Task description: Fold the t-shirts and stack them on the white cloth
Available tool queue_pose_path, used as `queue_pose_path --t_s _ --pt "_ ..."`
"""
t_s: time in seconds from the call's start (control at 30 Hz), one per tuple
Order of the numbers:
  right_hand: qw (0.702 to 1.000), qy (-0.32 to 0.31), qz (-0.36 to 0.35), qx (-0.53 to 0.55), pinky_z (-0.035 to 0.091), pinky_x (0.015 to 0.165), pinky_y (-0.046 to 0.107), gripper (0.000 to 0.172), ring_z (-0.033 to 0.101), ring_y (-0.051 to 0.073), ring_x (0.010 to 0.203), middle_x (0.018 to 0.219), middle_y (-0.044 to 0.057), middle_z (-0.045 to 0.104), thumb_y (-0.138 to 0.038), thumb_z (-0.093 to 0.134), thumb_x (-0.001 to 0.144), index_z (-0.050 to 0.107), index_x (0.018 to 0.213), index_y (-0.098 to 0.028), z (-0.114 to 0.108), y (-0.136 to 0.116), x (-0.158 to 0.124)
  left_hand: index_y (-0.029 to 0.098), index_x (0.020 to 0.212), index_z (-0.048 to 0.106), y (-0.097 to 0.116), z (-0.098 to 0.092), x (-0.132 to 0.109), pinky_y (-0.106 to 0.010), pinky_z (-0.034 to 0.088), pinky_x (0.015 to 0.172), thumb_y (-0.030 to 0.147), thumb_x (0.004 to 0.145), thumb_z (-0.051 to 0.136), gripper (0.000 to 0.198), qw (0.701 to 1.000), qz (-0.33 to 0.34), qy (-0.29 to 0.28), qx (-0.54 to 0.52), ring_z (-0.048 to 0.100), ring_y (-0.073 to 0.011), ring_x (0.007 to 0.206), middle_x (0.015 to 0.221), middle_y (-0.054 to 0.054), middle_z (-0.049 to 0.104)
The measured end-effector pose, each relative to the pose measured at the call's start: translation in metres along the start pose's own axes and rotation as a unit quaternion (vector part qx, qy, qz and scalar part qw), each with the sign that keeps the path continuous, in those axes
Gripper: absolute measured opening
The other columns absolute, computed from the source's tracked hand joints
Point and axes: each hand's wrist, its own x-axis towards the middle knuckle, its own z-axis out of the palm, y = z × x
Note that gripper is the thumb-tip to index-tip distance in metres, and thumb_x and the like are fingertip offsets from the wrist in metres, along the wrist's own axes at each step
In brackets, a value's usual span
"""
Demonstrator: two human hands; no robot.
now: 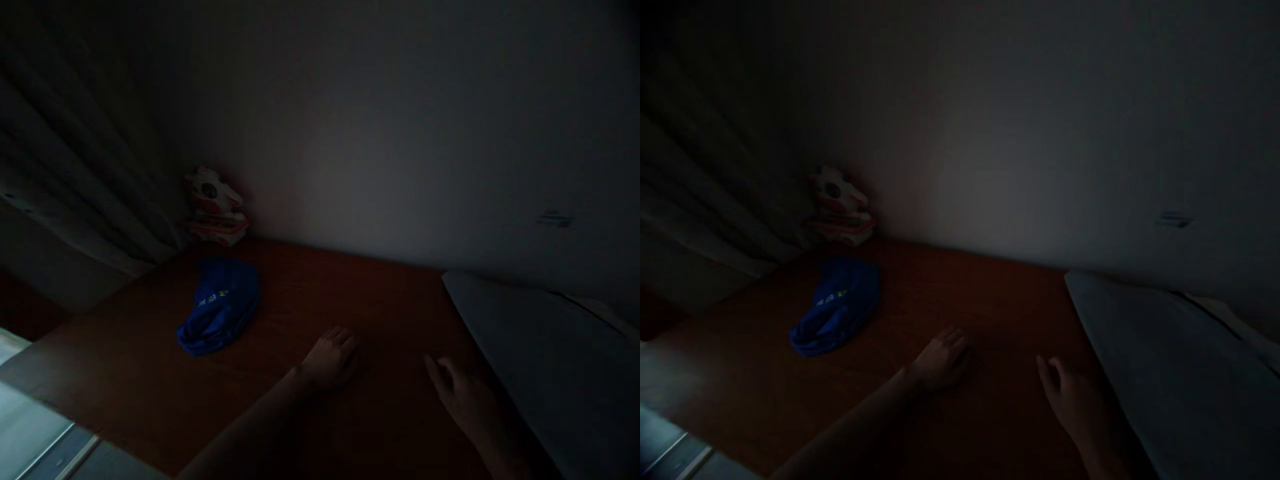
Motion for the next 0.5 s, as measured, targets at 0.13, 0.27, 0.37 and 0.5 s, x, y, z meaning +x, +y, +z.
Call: queue_pose_path --t_s 0.13,0.27,0.37,0.5 --pt "0.998 0.006 -0.051 -0.022 0.052 0.063 0.037 0.038 0.074 0.027 0.073 0.106 0.014 0.078 -0.042 0.049 0.088 0.074 0.112 -0.026 0.008 0.022 0.003 0.020 0.118 0.063 -0.003 0.001 -0.009 -0.042 0.049 0.092 0.028 0.098 0.051 0.025 0.999 -0.036 0.023 0.020 0.060 -0.0260 0.106 0.115 -0.013 0.066" --pt "0.995 0.012 -0.090 -0.039 0.053 0.063 0.041 0.039 0.073 0.030 0.073 0.109 0.016 0.077 -0.041 0.058 0.079 0.078 0.110 -0.029 0.011 0.032 0.007 0.021 0.124 0.062 -0.009 0.000 -0.015 -0.047 0.049 0.093 0.034 0.099 0.050 0.031 0.996 -0.049 0.022 0.070 0.059 -0.0296 0.110 0.124 -0.015 0.064" --pt "0.991 0.009 -0.124 -0.058 0.054 0.064 0.042 0.039 0.074 0.031 0.076 0.113 0.017 0.076 -0.039 0.058 0.076 0.080 0.107 -0.029 0.014 0.036 0.009 0.021 0.123 0.063 -0.028 -0.015 -0.032 -0.051 0.047 0.099 0.033 0.099 0.050 0.030 0.987 -0.087 0.030 0.131 0.057 -0.0330 0.120 0.131 -0.016 0.062" --pt "0.986 0.010 -0.149 -0.067 0.052 0.060 0.041 0.039 0.074 0.030 0.071 0.118 0.015 0.075 -0.037 0.054 0.079 0.079 0.107 -0.030 0.018 0.037 0.013 0.022 0.128 0.064 -0.072 -0.062 -0.080 -0.057 0.034 0.115 0.026 0.095 0.053 0.035 0.943 -0.231 0.088 0.225 0.043 -0.0365 0.141 0.152 -0.017 0.050"
